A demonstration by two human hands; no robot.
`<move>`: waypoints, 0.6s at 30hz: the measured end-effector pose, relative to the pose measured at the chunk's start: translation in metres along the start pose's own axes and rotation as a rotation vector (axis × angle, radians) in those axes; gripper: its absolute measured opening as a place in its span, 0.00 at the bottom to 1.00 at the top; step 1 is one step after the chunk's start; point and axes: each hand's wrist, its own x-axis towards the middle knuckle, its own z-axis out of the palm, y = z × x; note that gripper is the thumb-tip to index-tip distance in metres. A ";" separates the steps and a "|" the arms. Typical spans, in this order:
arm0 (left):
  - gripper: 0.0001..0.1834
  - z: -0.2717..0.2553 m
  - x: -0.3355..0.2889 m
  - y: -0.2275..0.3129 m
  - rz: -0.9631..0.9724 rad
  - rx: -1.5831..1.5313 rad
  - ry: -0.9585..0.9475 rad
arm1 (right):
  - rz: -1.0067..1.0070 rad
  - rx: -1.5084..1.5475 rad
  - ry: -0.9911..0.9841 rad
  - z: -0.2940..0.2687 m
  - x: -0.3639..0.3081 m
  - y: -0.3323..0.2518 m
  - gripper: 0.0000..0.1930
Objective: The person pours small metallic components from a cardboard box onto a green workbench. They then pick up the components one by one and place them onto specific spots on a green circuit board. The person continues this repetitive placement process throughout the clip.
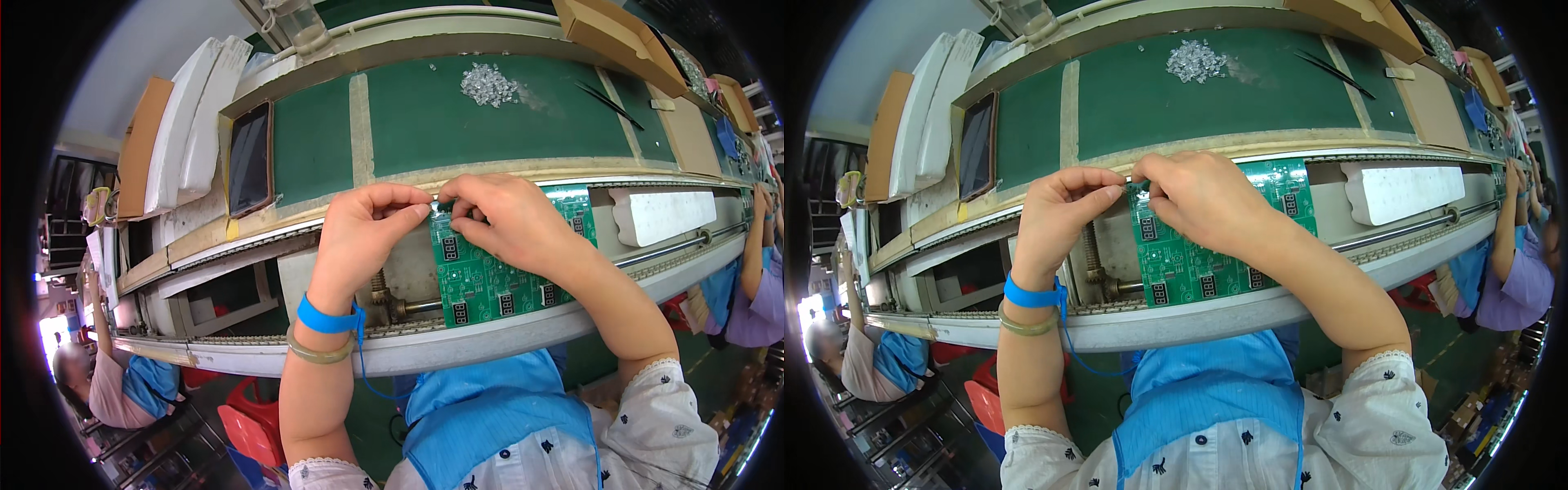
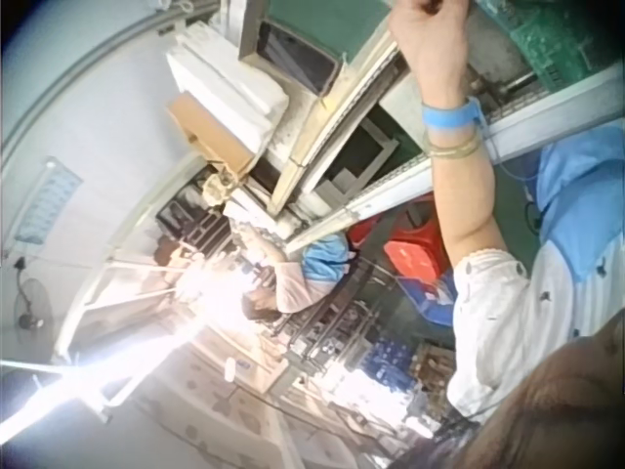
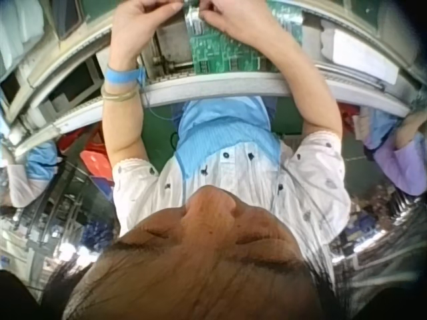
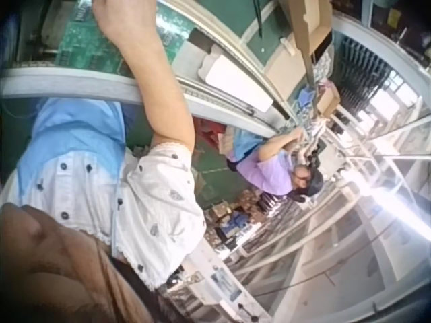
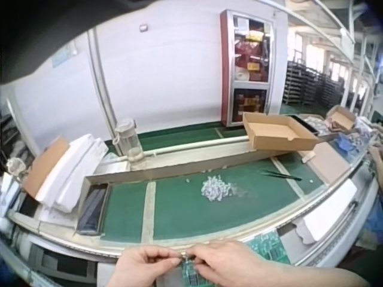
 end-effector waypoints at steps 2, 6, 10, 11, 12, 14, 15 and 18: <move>0.09 0.001 0.000 0.000 0.001 0.009 0.004 | 0.004 -0.003 -0.003 0.000 -0.001 0.002 0.10; 0.09 0.002 -0.001 0.001 0.012 0.063 -0.011 | -0.023 -0.033 -0.015 0.000 -0.002 0.005 0.12; 0.07 0.006 -0.006 0.000 0.085 0.227 -0.006 | 0.010 0.014 0.016 -0.007 -0.004 0.005 0.13; 0.07 0.006 -0.005 -0.002 0.127 0.294 -0.009 | 0.037 0.032 0.032 -0.009 -0.004 0.005 0.12; 0.07 0.006 -0.004 -0.004 0.166 0.361 -0.014 | 0.067 0.052 0.046 -0.011 -0.005 0.005 0.12; 0.07 0.008 -0.004 -0.005 0.238 0.465 -0.015 | 0.131 0.122 0.055 -0.016 -0.005 0.010 0.12; 0.07 0.009 -0.004 -0.004 0.257 0.498 -0.013 | 0.164 0.156 0.059 -0.018 -0.005 0.012 0.12; 0.06 0.011 -0.004 -0.004 0.313 0.583 -0.007 | 0.147 0.188 0.074 -0.018 -0.005 0.017 0.12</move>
